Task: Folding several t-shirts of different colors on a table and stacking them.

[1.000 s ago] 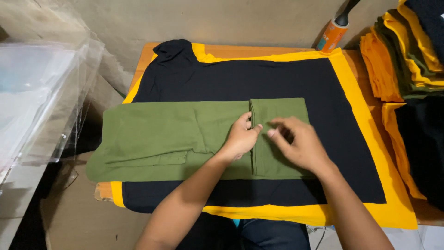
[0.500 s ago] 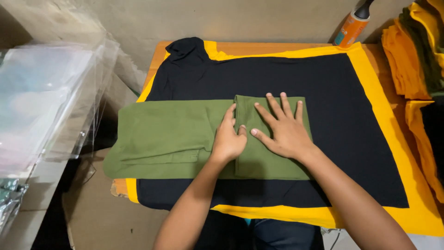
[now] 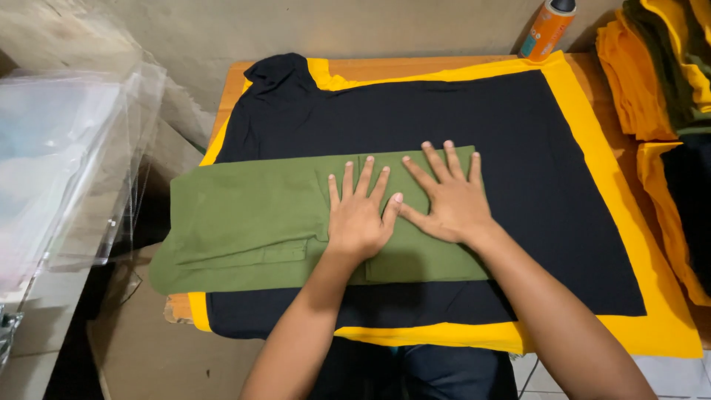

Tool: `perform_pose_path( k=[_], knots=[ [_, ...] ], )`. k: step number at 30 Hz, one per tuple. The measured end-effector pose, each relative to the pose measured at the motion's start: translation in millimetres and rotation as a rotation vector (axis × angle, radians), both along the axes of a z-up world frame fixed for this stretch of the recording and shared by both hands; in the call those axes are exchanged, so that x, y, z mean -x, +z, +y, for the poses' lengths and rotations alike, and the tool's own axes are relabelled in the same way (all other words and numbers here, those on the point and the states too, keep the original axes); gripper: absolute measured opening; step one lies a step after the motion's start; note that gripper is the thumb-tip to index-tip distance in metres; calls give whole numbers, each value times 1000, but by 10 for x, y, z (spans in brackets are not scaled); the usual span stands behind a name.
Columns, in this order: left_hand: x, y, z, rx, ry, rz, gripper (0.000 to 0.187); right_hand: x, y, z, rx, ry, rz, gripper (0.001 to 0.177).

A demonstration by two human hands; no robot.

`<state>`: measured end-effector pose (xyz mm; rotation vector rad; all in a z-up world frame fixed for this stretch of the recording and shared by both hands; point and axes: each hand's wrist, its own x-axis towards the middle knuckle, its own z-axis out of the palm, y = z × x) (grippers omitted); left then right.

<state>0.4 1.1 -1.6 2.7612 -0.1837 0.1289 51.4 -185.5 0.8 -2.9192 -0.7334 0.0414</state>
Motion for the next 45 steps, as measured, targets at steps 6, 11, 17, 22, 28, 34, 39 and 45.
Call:
perform_pose_path(
  k=[6,11,17,22,28,34,39,45],
  knots=[
    [-38,-86,29,-107,9,24,61,132,42,-223,3,-193,75,80],
    [-17,-36,31,-101,0,52,61,817,146,-319,-42,-144,3,78],
    [-17,-50,20,-69,-13,-10,60,1073,53,-565,-182,-74,-127,68],
    [40,60,163,210,-27,-236,52,588,-84,-809,-492,-246,-169,66],
    [389,187,910,314,260,-671,30,111,455,-640,-677,-645,555,50],
    [322,-9,2519,109,598,-508,33,-31,193,-641,-888,-525,616,15],
    [264,656,2773,921,1001,465,83,-64,132,-677,-964,-552,573,13],
    [-24,-161,3372,933,909,-63,12,-140,-223,-807,-1033,-368,481,16]
  ],
)
